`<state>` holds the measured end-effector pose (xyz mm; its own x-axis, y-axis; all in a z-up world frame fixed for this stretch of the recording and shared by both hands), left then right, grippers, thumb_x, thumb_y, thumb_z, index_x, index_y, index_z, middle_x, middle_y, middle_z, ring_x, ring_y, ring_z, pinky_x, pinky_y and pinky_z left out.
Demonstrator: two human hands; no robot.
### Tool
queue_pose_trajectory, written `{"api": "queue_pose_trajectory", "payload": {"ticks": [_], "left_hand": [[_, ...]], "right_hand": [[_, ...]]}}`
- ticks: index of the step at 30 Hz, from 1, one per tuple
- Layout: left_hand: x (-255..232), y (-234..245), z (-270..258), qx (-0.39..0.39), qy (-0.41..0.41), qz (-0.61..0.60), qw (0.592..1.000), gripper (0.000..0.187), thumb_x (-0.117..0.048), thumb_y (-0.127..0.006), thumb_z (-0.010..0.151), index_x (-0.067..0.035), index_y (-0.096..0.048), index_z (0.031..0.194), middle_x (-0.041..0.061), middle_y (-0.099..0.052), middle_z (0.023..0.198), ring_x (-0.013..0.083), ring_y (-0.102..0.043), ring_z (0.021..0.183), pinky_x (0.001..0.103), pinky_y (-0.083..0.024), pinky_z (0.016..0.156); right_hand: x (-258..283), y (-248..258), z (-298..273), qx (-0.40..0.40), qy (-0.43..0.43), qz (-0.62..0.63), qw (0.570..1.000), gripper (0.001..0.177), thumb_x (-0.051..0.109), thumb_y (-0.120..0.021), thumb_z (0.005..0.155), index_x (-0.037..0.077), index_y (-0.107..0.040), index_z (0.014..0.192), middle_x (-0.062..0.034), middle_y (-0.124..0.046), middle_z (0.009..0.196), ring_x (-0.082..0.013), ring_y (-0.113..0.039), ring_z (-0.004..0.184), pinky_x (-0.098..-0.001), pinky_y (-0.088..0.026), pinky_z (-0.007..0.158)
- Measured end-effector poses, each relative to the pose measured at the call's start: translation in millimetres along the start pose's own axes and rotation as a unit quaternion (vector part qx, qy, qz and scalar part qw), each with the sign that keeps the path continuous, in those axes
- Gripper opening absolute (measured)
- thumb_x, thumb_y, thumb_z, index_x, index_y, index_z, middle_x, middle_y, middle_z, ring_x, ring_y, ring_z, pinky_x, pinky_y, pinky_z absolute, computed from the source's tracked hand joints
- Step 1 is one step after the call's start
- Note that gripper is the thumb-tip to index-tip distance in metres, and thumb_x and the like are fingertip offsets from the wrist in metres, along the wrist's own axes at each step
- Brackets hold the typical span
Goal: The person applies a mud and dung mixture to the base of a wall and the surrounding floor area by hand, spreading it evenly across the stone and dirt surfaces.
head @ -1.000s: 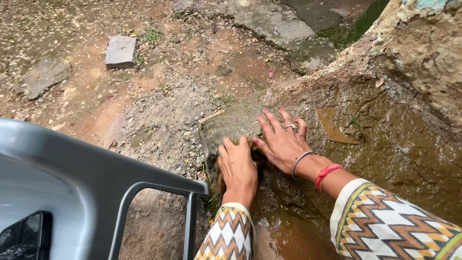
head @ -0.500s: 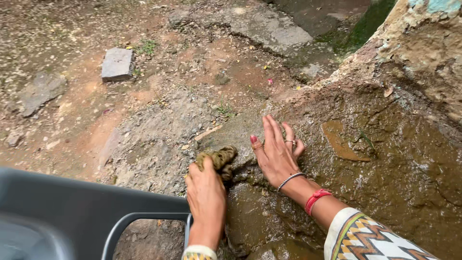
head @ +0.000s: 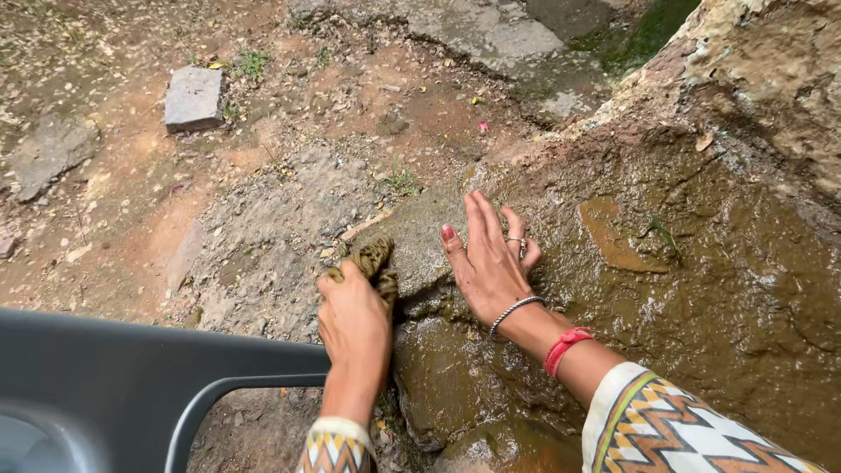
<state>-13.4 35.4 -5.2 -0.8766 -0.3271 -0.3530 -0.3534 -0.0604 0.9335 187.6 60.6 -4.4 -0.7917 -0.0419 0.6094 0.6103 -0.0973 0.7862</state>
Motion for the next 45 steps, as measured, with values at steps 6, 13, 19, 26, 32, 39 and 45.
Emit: {"api": "queue_pose_trajectory", "payload": {"ticks": [6,13,19,26,32,39,45], "left_hand": [[-15,-5,74,-0.002,0.062,-0.048,0.997,0.033,-0.001,-0.052,0.098,-0.001,-0.049,0.131,0.029,-0.048,0.125,0.0410,-0.073,0.087,0.041,-0.065,0.064],[11,4,-16,0.001,0.008,-0.003,1.000,0.030,-0.010,-0.057,0.100,0.006,-0.053,0.126,0.034,-0.060,0.110,0.0419,-0.072,0.083,0.044,-0.061,0.064],[-5,-5,79,-0.015,0.085,-0.093,0.992,0.037,-0.013,-0.056,0.101,0.007,-0.051,0.132,0.029,-0.057,0.114,0.0256,-0.065,0.069,0.033,-0.059,0.056],[-70,-45,113,-0.031,-0.068,0.053,0.996,0.044,-0.016,-0.066,0.095,-0.009,-0.053,0.137,0.026,-0.057,0.128,0.0393,-0.068,0.094,0.047,-0.059,0.076],[-146,-68,92,0.007,-0.261,-0.031,0.965,0.070,0.003,-0.058,0.094,-0.012,-0.031,0.157,0.028,-0.053,0.135,0.0402,-0.071,0.085,0.047,-0.063,0.067],[-12,-22,86,-0.025,-0.187,0.052,0.981,0.060,-0.025,-0.085,0.079,-0.008,-0.057,0.128,0.023,-0.050,0.135,0.0383,-0.057,0.116,0.048,-0.054,0.099],[-37,-51,108,-0.044,-0.053,0.088,0.994,0.065,-0.035,-0.083,0.082,-0.003,-0.051,0.128,0.033,-0.053,0.127,0.0433,-0.057,0.110,0.053,-0.051,0.096]], "right_hand": [[-14,1,-2,-0.008,0.015,-0.011,1.000,0.078,0.060,-0.019,0.101,0.010,-0.023,0.160,-0.0100,-0.023,0.168,-0.0391,-0.012,0.150,-0.0638,-0.006,0.113],[-15,20,1,-0.011,-0.019,0.018,1.000,0.077,0.061,-0.019,0.101,0.011,-0.023,0.159,-0.0072,-0.024,0.168,-0.0380,-0.013,0.151,-0.0654,-0.005,0.113],[-20,13,10,-0.021,-0.009,0.019,1.000,0.078,0.062,-0.020,0.102,0.009,-0.023,0.159,-0.0096,-0.024,0.168,-0.0399,-0.011,0.150,-0.0655,-0.003,0.114],[-24,49,26,-0.058,-0.013,0.046,0.997,0.081,0.066,-0.019,0.100,0.011,-0.025,0.160,-0.0087,-0.027,0.167,-0.0386,-0.012,0.151,-0.0653,-0.005,0.113],[-16,82,44,-0.120,-0.029,0.064,0.990,0.087,0.072,-0.018,0.097,0.012,-0.029,0.160,-0.0069,-0.035,0.165,-0.0324,-0.025,0.147,-0.0589,-0.012,0.118],[-17,80,41,-0.114,-0.046,0.085,0.989,0.085,0.069,-0.019,0.099,0.010,-0.028,0.159,-0.0094,-0.033,0.165,-0.0333,-0.019,0.148,-0.0600,-0.008,0.116],[-28,93,42,-0.107,-0.053,0.096,0.988,0.086,0.070,-0.020,0.097,0.012,-0.027,0.159,-0.0085,-0.034,0.164,-0.0338,-0.020,0.146,-0.0599,-0.014,0.114]]}}
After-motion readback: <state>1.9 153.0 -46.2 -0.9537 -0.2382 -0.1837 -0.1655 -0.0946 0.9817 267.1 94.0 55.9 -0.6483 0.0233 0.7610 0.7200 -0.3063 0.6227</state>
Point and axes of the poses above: each hand's wrist, its own z-axis towards the middle knuckle, its own y-axis out of the back of the hand, x = y × z, the point moved 5 cm from there along z, towards the middle knuckle
